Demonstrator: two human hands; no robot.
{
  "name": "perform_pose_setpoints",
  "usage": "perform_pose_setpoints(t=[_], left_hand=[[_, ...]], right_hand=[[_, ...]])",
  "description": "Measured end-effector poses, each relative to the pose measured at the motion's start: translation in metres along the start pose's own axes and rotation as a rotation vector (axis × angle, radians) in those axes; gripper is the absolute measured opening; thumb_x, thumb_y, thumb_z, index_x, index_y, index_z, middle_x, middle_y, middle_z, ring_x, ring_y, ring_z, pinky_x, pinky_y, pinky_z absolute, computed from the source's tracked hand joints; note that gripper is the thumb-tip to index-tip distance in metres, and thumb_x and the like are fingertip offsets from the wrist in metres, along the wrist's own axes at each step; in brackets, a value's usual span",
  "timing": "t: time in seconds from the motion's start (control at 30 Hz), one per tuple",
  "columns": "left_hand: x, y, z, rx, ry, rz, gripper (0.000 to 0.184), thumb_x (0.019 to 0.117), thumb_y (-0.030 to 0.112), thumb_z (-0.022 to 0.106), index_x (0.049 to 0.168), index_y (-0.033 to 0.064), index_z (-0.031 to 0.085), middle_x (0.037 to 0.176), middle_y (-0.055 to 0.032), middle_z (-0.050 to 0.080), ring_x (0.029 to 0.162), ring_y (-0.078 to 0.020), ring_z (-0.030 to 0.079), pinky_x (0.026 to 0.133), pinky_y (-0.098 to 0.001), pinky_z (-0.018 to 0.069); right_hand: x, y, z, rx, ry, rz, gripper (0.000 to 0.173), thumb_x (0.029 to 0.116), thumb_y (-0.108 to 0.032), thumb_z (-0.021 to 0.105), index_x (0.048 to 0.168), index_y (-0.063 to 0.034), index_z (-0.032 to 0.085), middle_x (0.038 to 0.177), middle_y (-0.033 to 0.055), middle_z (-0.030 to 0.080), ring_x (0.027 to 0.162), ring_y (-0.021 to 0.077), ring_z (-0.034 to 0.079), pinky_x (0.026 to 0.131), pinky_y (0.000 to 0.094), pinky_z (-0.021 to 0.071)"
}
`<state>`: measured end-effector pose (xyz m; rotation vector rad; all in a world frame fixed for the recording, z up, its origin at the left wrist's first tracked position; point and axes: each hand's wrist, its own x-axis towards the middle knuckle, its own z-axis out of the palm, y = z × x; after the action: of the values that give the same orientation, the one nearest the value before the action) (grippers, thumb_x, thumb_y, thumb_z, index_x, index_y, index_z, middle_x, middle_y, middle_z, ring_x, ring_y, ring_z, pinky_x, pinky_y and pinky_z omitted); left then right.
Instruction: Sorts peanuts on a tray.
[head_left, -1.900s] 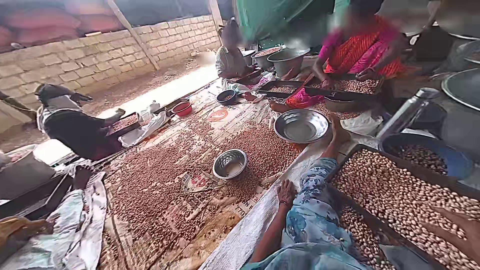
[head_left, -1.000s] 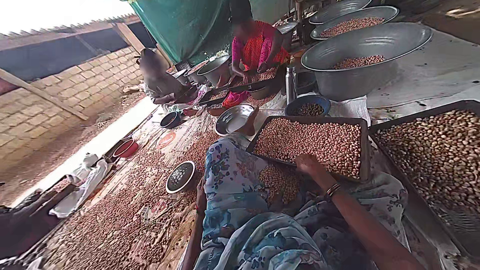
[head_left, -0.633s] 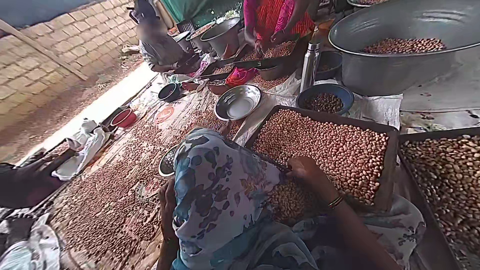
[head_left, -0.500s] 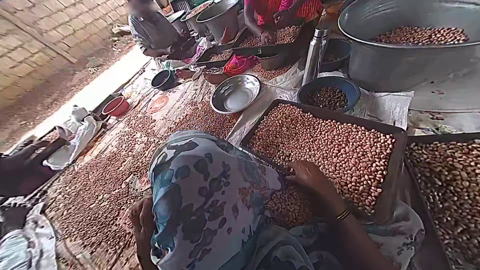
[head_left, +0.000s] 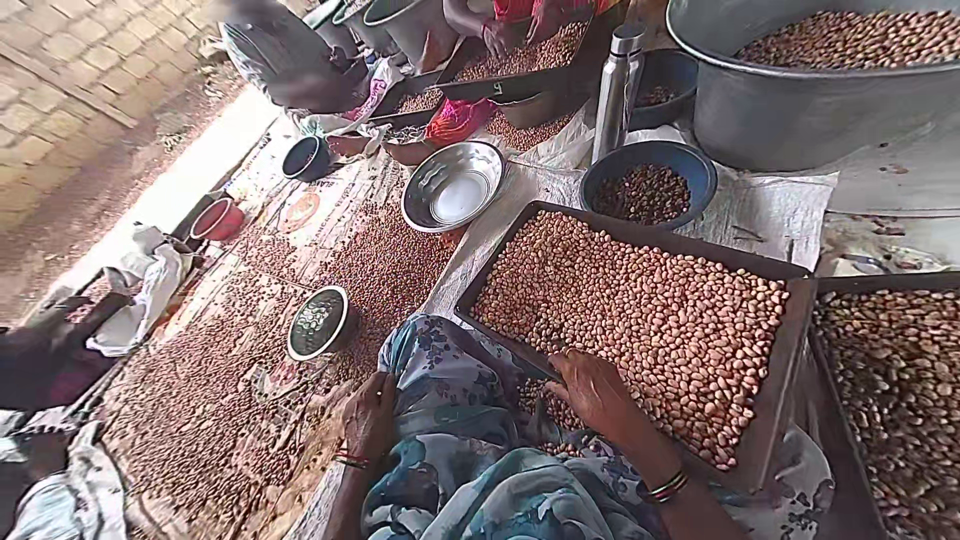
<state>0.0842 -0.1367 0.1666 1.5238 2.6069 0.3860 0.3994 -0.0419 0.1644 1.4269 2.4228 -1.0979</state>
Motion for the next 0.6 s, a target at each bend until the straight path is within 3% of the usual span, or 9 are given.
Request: perform_pose_setpoints(t=[0.07, 0.13, 0.2, 0.23, 0.3, 0.4, 0.43, 0.5, 0.6], left_hand=[[0.005, 0.018, 0.014, 0.133, -0.194, -0.049, 0.042, 0.1110, 0.016, 0.034, 0.134, -0.0114, 0.056, 0.128, -0.0353, 0.060, 0.122, -0.0497, 0.059, 0.105, -0.0621, 0.0414], [0.006, 0.033, 0.033, 0.161, -0.293, 0.088, 0.044, 0.1101, 0.014, 0.035, 0.144, -0.0111, 0.047, 0.139, -0.0347, 0.053, 0.130, -0.0492, 0.054, 0.109, -0.0603, 0.0401], [0.003, 0.042, 0.055, 0.043, -0.157, 0.513, 0.037, 0.1032, 0.010, 0.049, 0.131, -0.0099, 0.062, 0.139, -0.0309, 0.057, 0.132, -0.0484, 0.053, 0.110, -0.0645, 0.0377], [0.005, 0.052, 0.064, 0.004, 0.000, 0.790, 0.030, 0.0992, 0.010, 0.054, 0.119, -0.0045, 0.071, 0.128, -0.0243, 0.067, 0.123, -0.0441, 0.062, 0.102, -0.0625, 0.0461], [0.008, 0.079, 0.072, -0.103, 0.197, 1.195, 0.020, 0.0989, 0.014, 0.056, 0.106, 0.0081, 0.074, 0.112, -0.0100, 0.073, 0.107, -0.0288, 0.069, 0.092, -0.0444, 0.0529], [0.016, 0.102, 0.064, -0.330, 0.071, 1.393, 0.020, 0.0979, 0.011, 0.055, 0.093, 0.0052, 0.074, 0.091, -0.0096, 0.074, 0.084, -0.0226, 0.072, 0.076, -0.0328, 0.0583], [0.020, 0.103, 0.062, -0.368, -0.006, 1.372, 0.022, 0.0982, 0.011, 0.054, 0.091, 0.0034, 0.074, 0.087, -0.0108, 0.074, 0.078, -0.0224, 0.073, 0.070, -0.0321, 0.0592], [0.020, 0.096, 0.059, -0.409, -0.063, 1.297, 0.023, 0.0986, 0.014, 0.055, 0.092, 0.0016, 0.073, 0.085, -0.0126, 0.074, 0.075, -0.0226, 0.073, 0.067, -0.0317, 0.0591], [0.030, 0.085, 0.063, -0.299, 0.075, 1.309, 0.022, 0.1002, 0.019, 0.057, 0.106, 0.0048, 0.073, 0.104, -0.0116, 0.074, 0.097, -0.0252, 0.072, 0.084, -0.0336, 0.0572]], right_hand=[[0.002, 0.000, 0.001, -0.001, -0.014, -0.005, 0.040, 0.1064, -0.026, 0.054, 0.136, 0.0004, 0.060, 0.126, 0.0262, 0.063, 0.118, 0.0410, 0.062, 0.097, 0.0527, 0.0482], [0.004, 0.004, 0.005, 0.017, 0.002, -0.041, 0.037, 0.1054, -0.022, 0.055, 0.133, 0.0020, 0.062, 0.125, 0.0269, 0.063, 0.118, 0.0417, 0.062, 0.097, 0.0530, 0.0482], [0.006, 0.011, 0.013, 0.079, 0.084, -0.110, 0.034, 0.1029, -0.018, 0.058, 0.129, 0.0030, 0.065, 0.122, 0.0272, 0.065, 0.116, 0.0421, 0.063, 0.097, 0.0536, 0.0483], [0.008, 0.015, 0.018, 0.104, 0.153, -0.154, 0.034, 0.1014, -0.017, 0.060, 0.127, 0.0030, 0.067, 0.120, 0.0274, 0.066, 0.114, 0.0426, 0.064, 0.096, 0.0545, 0.0491], [0.007, 0.019, 0.033, 0.057, 0.381, -0.263, 0.027, 0.0981, -0.013, 0.063, 0.118, 0.0034, 0.072, 0.109, 0.0264, 0.071, 0.104, 0.0428, 0.069, 0.089, 0.0545, 0.0534], [0.002, 0.008, 0.065, -0.212, 0.987, -0.444, 0.016, 0.0947, -0.012, 0.061, 0.091, -0.0051, 0.075, 0.083, 0.0123, 0.072, 0.079, 0.0274, 0.073, 0.073, 0.0355, 0.0597], [-0.007, -0.003, 0.078, -0.098, 1.054, -0.473, 0.020, 0.0981, -0.016, 0.058, 0.089, -0.0072, 0.073, 0.079, 0.0086, 0.070, 0.076, 0.0216, 0.070, 0.072, 0.0297, 0.0573], [-0.033, -0.028, 0.111, 0.417, 0.933, -0.415, 0.022, 0.0986, -0.018, 0.059, 0.091, -0.0040, 0.073, 0.078, 0.0066, 0.071, 0.074, 0.0116, 0.067, 0.071, 0.0206, 0.0525], [-0.044, -0.036, 0.140, 1.383, 0.559, -0.041, 0.025, 0.0966, 0.001, 0.054, 0.120, 0.0097, 0.060, 0.094, -0.0011, 0.071, 0.084, 0.0003, 0.067, 0.080, 0.0183, 0.0558]])
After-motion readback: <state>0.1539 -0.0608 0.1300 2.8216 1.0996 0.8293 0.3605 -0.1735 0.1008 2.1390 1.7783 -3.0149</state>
